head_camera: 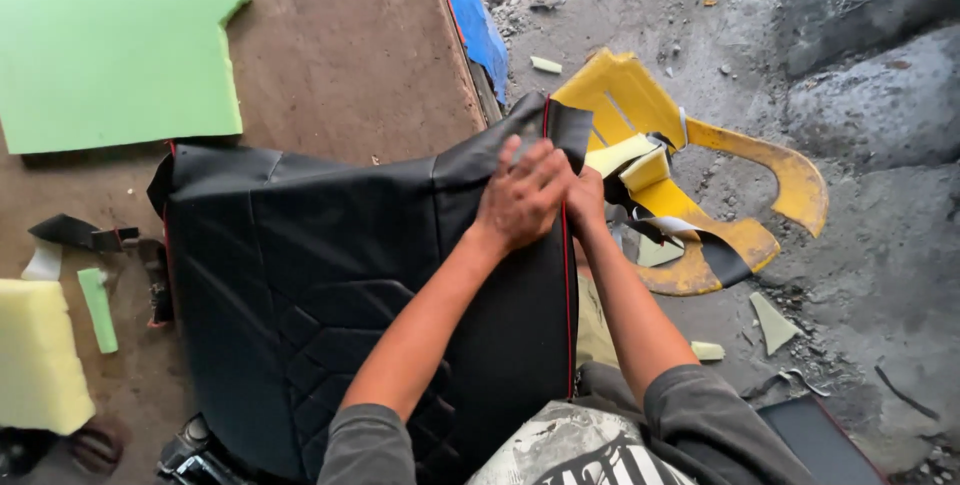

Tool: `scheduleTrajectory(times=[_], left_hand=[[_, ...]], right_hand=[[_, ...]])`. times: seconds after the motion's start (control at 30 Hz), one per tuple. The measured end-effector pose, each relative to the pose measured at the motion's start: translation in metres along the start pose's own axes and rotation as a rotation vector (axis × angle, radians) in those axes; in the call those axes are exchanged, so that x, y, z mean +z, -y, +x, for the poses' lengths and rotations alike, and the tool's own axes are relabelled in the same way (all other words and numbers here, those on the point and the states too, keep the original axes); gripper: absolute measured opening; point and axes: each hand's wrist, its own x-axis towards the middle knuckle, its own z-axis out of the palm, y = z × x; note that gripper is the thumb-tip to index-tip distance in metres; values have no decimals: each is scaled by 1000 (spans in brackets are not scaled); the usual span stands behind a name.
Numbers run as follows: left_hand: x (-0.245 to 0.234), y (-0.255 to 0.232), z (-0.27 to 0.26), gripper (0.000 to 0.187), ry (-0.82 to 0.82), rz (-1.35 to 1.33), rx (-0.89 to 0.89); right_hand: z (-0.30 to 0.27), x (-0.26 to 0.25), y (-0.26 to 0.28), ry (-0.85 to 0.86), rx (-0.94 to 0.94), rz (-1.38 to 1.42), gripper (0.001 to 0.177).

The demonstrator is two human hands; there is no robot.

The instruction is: The person is attaching a black leather cover to a wooden seat frame using a pneumatic staple gun.

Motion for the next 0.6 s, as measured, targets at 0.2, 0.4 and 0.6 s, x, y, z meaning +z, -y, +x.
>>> scheduleTrajectory(times=[0.2,0.4,0.6], left_hand=[[20,9,-1,22,202,-138,3],[36,5,10,44,572,-114,-268],[59,1,12,51,614,-24,-418]], right_hand=[[16,7,-29,58,-24,-108,38],[38,-26,-82,86,-74,-413,41],[-50,-26,51,11,13,-403,53]])
